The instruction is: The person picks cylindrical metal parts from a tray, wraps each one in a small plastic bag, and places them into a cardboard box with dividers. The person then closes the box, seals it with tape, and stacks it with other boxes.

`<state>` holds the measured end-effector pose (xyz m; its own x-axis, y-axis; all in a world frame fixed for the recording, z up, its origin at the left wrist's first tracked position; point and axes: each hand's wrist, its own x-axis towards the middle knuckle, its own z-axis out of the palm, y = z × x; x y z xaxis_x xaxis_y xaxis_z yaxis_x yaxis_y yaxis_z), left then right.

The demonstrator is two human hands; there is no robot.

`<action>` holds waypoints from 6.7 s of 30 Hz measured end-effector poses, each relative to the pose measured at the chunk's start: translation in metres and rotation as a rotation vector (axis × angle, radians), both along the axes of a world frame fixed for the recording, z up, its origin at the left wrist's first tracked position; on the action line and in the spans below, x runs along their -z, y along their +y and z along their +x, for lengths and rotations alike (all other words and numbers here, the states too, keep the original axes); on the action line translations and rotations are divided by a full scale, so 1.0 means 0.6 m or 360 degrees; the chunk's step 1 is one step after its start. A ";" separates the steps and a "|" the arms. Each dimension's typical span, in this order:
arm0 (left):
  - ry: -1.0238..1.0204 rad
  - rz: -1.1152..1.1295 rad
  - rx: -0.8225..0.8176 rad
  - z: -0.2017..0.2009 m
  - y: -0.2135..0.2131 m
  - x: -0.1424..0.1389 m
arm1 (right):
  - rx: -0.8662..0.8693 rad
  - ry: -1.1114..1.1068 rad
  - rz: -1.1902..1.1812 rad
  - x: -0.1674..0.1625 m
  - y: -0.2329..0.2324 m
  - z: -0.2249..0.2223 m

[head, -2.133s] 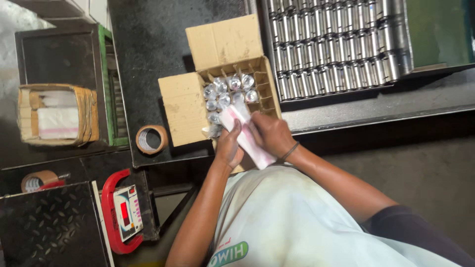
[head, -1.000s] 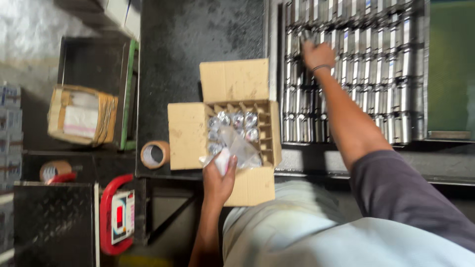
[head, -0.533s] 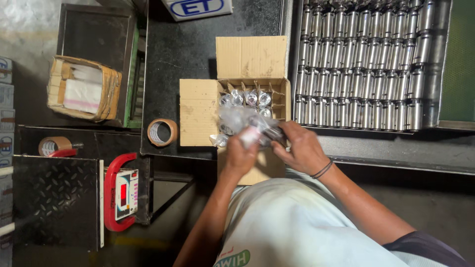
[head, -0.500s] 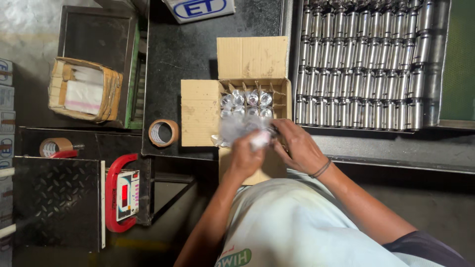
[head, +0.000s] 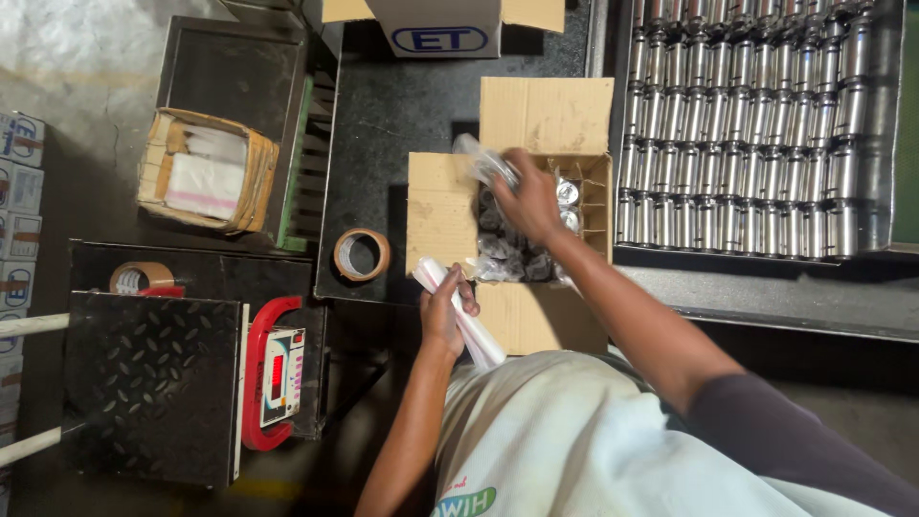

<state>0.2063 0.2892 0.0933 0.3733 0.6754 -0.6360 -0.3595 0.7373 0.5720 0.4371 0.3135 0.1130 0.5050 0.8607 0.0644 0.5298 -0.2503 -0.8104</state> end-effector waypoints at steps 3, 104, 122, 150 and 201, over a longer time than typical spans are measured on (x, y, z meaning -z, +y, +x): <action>0.0066 0.0059 0.0033 -0.016 0.001 0.001 | -0.0284 0.0024 -0.0506 0.001 0.104 0.038; -0.0256 0.0207 0.0650 -0.032 0.057 -0.003 | -0.0235 0.0354 -0.0208 0.022 0.002 0.089; 0.0463 0.0998 0.0909 0.226 0.009 -0.056 | -0.0606 0.1089 -0.0101 -0.060 -0.216 0.129; 0.1188 0.1163 0.0400 0.168 0.016 -0.119 | -0.0265 0.1907 -0.0201 0.054 -0.176 0.245; 0.1045 0.2287 0.0686 0.196 0.006 -0.058 | -0.0515 -0.0196 -0.0116 -0.063 -0.236 0.129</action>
<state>0.3236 0.2928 0.1281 0.6148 0.7413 0.2693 0.2870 -0.5283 0.7990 0.5145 0.1721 0.1509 0.1979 0.9794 0.0406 0.6836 -0.1082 -0.7218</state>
